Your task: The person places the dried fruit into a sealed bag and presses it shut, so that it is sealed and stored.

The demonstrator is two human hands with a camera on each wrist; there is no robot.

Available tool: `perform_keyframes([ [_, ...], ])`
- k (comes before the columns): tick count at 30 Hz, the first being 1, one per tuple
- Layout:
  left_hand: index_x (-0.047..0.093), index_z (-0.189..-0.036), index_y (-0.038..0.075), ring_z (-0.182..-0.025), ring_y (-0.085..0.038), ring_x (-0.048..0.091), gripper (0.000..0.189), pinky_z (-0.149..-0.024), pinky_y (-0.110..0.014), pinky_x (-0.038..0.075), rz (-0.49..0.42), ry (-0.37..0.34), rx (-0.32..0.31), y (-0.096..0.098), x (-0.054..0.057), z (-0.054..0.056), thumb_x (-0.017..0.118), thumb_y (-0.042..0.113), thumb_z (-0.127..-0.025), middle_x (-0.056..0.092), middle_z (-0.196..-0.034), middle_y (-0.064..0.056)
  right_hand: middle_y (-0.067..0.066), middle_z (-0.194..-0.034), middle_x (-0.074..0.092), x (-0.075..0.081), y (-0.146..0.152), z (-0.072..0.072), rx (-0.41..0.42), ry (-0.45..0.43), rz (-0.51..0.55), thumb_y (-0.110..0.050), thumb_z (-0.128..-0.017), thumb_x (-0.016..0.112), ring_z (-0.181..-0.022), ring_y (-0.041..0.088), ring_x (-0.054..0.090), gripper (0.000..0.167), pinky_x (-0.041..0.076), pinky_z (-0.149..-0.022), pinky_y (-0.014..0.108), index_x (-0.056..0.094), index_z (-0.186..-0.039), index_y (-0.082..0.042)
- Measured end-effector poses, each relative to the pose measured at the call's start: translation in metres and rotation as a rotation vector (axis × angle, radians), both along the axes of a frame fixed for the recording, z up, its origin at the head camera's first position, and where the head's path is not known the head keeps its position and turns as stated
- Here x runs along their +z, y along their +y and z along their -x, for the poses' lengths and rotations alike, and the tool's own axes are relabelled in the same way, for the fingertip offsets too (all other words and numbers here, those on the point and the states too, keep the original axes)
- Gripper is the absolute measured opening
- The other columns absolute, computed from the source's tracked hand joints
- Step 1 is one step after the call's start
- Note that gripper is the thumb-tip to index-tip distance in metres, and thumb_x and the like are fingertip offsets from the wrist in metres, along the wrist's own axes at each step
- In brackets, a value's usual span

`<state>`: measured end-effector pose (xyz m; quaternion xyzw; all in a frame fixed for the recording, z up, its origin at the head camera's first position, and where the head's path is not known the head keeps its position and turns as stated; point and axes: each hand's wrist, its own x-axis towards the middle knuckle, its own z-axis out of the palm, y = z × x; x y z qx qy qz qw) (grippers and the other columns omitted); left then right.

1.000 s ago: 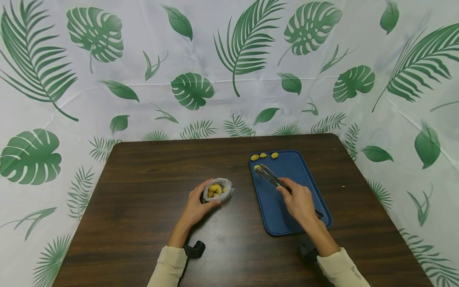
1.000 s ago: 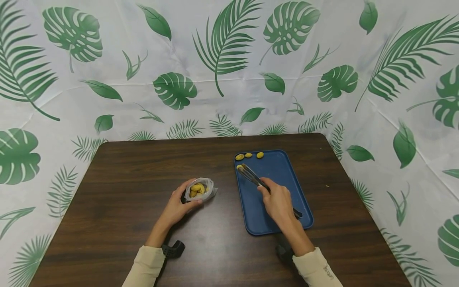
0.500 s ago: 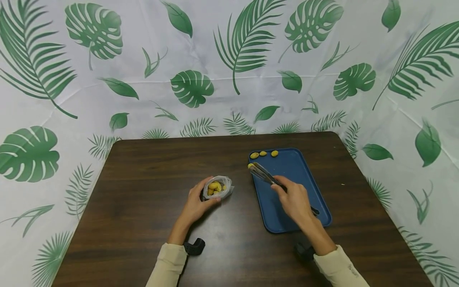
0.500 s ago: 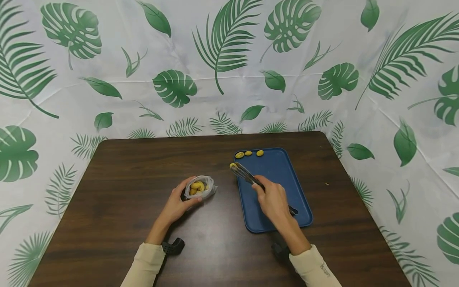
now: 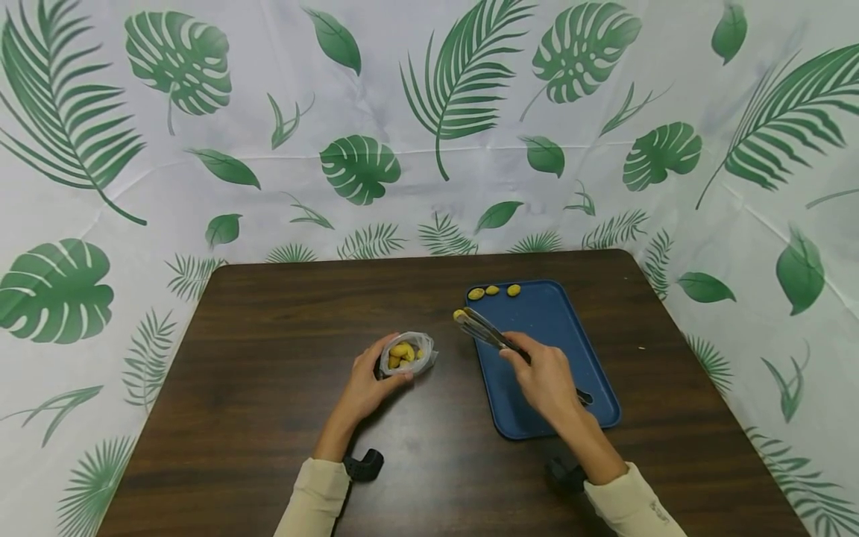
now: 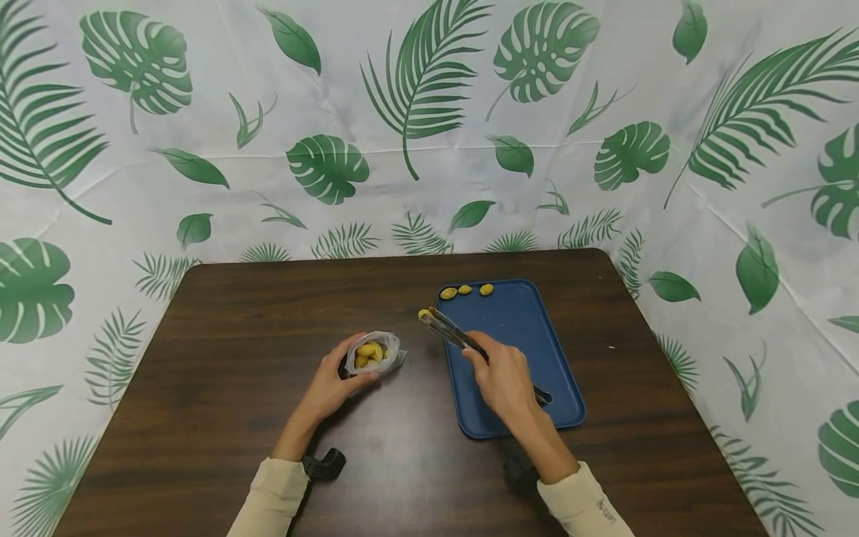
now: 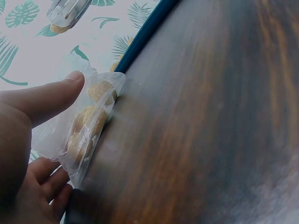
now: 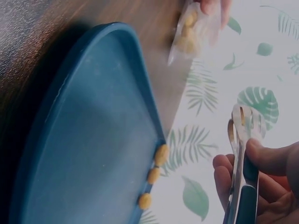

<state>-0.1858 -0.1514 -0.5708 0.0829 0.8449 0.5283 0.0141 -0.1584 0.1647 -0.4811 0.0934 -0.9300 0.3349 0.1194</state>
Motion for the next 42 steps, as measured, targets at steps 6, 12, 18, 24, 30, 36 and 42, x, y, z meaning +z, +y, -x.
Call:
perform_keyframes([
  [6, 0.051, -0.152, 0.029, -0.141, -0.035, 0.045, 0.077, -0.114, -0.062, 0.033, -0.011, 0.001, -0.008, 0.000, -0.001, 0.000, 0.087, 0.029, -0.084, 0.055, -0.153, -0.004, 0.003, -0.070, 0.064, 0.002, -0.004, -0.002, 0.023, -0.012, 0.010, -0.020, -0.099, 0.070, -0.041, 0.005, 0.035, 0.030, 0.032, -0.042, 0.024, 0.072, -0.127, -0.010],
  [12, 0.051, -0.152, 0.028, -0.142, -0.038, 0.043, 0.076, -0.114, -0.065, 0.031, -0.005, 0.005, 0.005, 0.000, -0.001, -0.001, 0.086, 0.030, -0.085, 0.054, -0.154, -0.004, 0.009, -0.076, 0.070, 0.001, -0.009, -0.001, 0.049, -0.015, 0.015, -0.020, -0.099, 0.070, -0.040, 0.003, 0.033, 0.031, 0.031, -0.041, 0.023, 0.072, -0.128, -0.009],
  [18, 0.051, -0.152, 0.029, -0.144, -0.039, 0.040, 0.076, -0.114, -0.066, 0.030, -0.003, -0.006, 0.014, 0.001, -0.001, -0.003, 0.086, 0.032, -0.085, 0.053, -0.155, -0.005, 0.003, -0.068, 0.063, 0.000, -0.013, 0.001, 0.069, -0.014, 0.001, -0.022, -0.100, 0.069, -0.039, 0.002, 0.032, 0.032, 0.031, -0.041, 0.023, 0.071, -0.129, -0.008],
  [24, 0.051, -0.152, 0.034, -0.145, -0.038, 0.037, 0.076, -0.115, -0.065, 0.028, -0.017, -0.043, 0.038, -0.001, -0.002, -0.004, 0.086, 0.033, -0.085, 0.053, -0.155, -0.001, -0.001, -0.064, 0.059, -0.002, -0.019, 0.003, 0.099, -0.020, -0.009, -0.022, -0.100, 0.069, -0.039, 0.003, 0.031, 0.031, 0.031, -0.042, 0.022, 0.072, -0.128, -0.009],
  [30, 0.050, -0.152, 0.032, -0.144, -0.038, 0.038, 0.075, -0.113, -0.066, 0.030, -0.005, -0.030, 0.039, -0.002, -0.004, -0.004, 0.086, 0.033, -0.085, 0.053, -0.155, -0.002, -0.007, -0.055, 0.048, -0.004, -0.026, 0.002, 0.117, -0.036, -0.015, -0.021, -0.099, 0.070, -0.037, 0.002, 0.025, 0.032, 0.028, -0.042, 0.021, 0.071, -0.130, -0.011],
  [36, 0.051, -0.151, 0.035, -0.144, -0.037, 0.038, 0.075, -0.113, -0.066, 0.030, 0.009, -0.035, 0.031, -0.001, -0.004, -0.003, 0.086, 0.035, -0.085, 0.054, -0.154, -0.001, -0.008, -0.049, 0.041, -0.004, -0.033, -0.002, 0.127, -0.056, -0.015, -0.020, -0.100, 0.069, -0.036, 0.002, 0.025, 0.032, 0.026, -0.041, 0.019, 0.071, -0.130, -0.011],
  [42, 0.050, -0.152, 0.034, -0.145, -0.038, 0.037, 0.076, -0.113, -0.067, 0.030, 0.012, -0.024, 0.010, 0.000, -0.003, -0.001, 0.086, 0.035, -0.085, 0.054, -0.154, -0.002, -0.010, -0.046, 0.038, -0.004, -0.038, -0.004, 0.132, -0.076, -0.022, -0.023, -0.101, 0.068, -0.035, 0.002, 0.024, 0.032, 0.027, -0.041, 0.019, 0.070, -0.131, -0.012],
])
